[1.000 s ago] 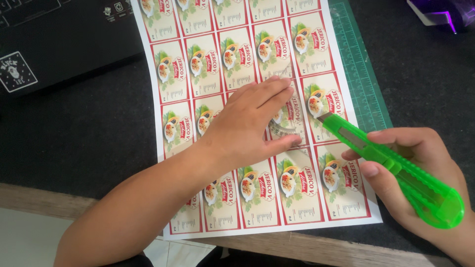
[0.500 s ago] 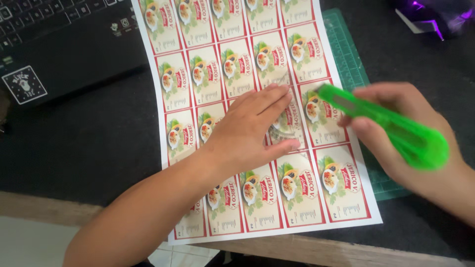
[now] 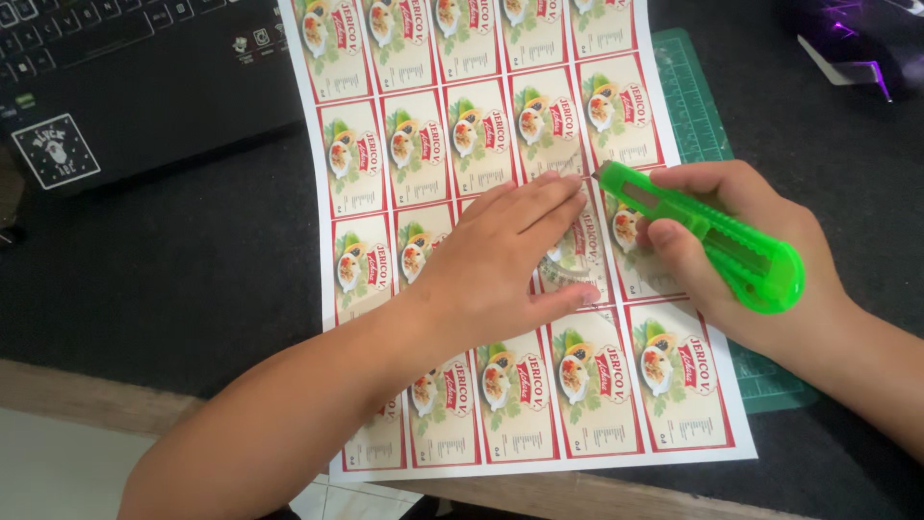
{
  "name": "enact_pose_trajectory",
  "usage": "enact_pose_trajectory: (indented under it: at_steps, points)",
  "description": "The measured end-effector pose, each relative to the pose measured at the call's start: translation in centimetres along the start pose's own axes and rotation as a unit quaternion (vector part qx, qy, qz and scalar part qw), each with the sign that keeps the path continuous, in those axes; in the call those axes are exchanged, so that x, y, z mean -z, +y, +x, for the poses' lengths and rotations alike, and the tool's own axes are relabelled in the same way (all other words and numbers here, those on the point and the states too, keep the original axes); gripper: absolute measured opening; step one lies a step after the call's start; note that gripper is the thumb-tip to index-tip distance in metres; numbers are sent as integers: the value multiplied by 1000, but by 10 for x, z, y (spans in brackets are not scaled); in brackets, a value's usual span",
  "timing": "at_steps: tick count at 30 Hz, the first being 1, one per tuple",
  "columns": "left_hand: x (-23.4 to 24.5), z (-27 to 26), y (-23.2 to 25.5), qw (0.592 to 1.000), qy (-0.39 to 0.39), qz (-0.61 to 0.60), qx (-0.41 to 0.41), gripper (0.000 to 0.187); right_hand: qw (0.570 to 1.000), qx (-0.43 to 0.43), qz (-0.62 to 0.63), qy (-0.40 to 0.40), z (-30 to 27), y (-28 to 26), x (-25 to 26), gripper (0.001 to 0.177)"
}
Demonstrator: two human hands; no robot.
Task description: The person retrieves a printed sheet of labels from an Epson printer, places it on a green cutting mat, and uses a green utility knife to cut the sheet into individual labels along the printed grid lines.
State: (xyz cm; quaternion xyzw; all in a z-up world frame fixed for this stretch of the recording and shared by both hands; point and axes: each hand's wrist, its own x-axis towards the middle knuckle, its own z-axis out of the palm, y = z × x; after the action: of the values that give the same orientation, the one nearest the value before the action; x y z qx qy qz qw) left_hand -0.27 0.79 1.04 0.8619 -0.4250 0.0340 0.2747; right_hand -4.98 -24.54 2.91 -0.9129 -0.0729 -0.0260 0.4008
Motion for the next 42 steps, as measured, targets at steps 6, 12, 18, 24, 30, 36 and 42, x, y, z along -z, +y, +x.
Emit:
enact_pose_trajectory:
  at_steps: [6,12,18,24,30,36,42]
  points:
    - [0,1,0,1000,-7,7,3,79,999,32,-43,4,2,-5,1,41]
    - [-1,2,0,1000,-11,8,6,80,997,20,-69,-30,1,-23,1,43]
    - [-4,1,-1,1000,2,15,0,77,997,12,-63,-38,-11,-33,1,43]
    - [-5,2,-2,1000,7,18,-5,73,994,-25,-91,-61,-38,-34,5,48]
    - [-6,2,-3,1000,10,24,-7,74,986,-83,-128,-68,-73,-32,2,49]
    - [-6,2,-3,1000,17,23,-10,74,980,-99,-156,-71,-91,-33,0,49]
    - [-6,1,-3,1000,21,16,-16,74,987,-68,-134,-57,-106,-24,-2,47]
